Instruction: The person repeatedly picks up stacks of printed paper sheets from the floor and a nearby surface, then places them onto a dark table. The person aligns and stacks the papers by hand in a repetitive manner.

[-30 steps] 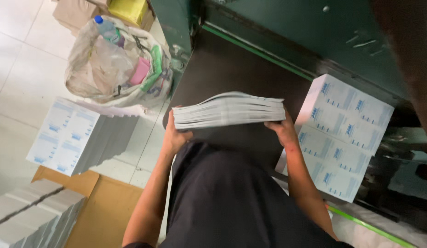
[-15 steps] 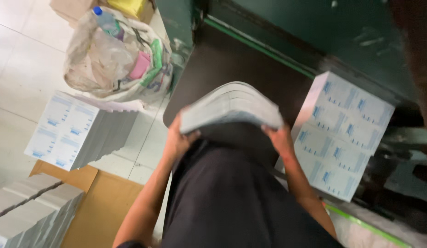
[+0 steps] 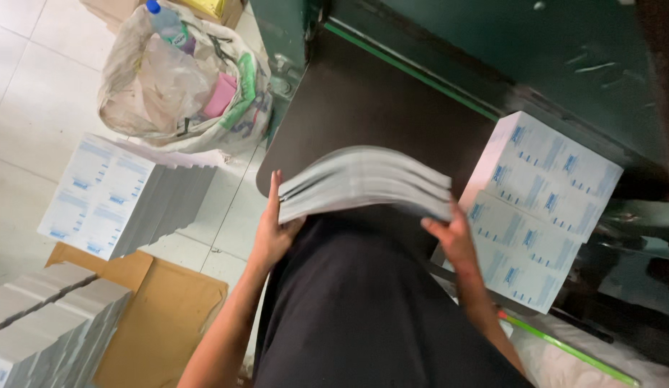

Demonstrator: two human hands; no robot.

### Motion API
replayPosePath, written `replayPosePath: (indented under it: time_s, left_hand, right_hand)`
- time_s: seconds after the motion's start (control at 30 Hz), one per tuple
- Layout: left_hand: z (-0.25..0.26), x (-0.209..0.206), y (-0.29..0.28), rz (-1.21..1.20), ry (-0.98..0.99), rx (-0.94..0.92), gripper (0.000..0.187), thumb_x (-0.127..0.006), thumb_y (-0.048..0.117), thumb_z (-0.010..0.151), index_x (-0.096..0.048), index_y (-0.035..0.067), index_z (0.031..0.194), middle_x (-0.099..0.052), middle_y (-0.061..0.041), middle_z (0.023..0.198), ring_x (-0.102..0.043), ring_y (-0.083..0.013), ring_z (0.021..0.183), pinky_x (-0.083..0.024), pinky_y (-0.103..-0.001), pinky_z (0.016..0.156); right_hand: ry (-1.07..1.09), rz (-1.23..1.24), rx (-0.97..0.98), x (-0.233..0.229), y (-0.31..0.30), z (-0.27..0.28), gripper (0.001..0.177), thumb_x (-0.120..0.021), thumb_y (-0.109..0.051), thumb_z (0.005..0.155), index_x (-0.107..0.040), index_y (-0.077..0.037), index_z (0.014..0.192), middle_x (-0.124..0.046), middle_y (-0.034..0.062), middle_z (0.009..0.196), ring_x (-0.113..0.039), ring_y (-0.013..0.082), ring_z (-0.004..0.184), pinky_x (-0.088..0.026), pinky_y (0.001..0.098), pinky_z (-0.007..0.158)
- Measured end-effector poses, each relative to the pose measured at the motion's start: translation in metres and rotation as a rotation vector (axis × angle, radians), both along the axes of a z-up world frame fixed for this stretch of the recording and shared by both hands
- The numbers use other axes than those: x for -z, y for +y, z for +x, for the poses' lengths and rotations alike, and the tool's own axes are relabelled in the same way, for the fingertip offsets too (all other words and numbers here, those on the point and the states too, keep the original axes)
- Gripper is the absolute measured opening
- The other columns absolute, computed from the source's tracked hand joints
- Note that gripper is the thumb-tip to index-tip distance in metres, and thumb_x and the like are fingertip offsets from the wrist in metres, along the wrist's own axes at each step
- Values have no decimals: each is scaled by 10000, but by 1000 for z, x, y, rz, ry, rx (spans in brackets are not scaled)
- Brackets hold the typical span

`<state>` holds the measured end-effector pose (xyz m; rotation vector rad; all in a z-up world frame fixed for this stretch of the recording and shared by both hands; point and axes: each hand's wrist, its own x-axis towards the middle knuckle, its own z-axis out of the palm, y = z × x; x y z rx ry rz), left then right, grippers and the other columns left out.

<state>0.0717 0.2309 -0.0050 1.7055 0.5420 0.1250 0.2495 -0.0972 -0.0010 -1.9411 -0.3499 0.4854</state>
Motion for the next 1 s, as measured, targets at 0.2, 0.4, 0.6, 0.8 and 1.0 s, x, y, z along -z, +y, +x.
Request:
replayPosePath:
  time_s: [0.2,0.4,0.6,0.8,1.0]
  left_hand:
    - [5,19,1,-31,169,-91,1057,-726,96,680,-274,213,1629,-464,-296,1521,-406,-540,1385,-354,-616,1174]
    - [7,34,-7,-33,-28,-213,1006,-813,91,647,-395,126,1561,-537,-204,1498,-484,-431,1392,-396,-535,1142]
    - [-4,34,-12,144,-137,-117,870,-797,19,770,-403,60,1545,-525,-220,1505,-485,-445,1371,-403,-546,1148]
    - [4,35,1,246,-67,-9,756,-760,14,796,-513,105,1504,-611,-108,1455,-571,-369,1304,-467,-492,1099]
    - [-10,26,-14,185,-34,-121,786,-725,60,864,-429,189,1581,-631,-102,1433,-566,-339,1318,-477,-466,1090]
  right_hand:
    - [117,74,112,22,12,2,896,-705,35,805,-317,-82,1604,-478,168,1572,-388,320,1479,-306,473,1230]
    - [108,126,152,26,24,16,885,-772,-33,817,-355,-71,1596,-461,268,1535,-391,406,1459,-324,527,1225]
    - [-67,-143,177,66,3,16,718,-857,-135,800,-549,14,1430,-576,269,1410,-477,407,1395,-301,551,1227]
    - [-1035,-500,-323,83,-18,36,105,-875,-153,778,-823,-95,849,-774,191,1010,-705,341,1195,-544,422,1084]
    - [-81,-193,241,31,6,-5,602,-855,-143,821,-631,62,1341,-655,316,1258,-581,433,1270,-431,557,1122]
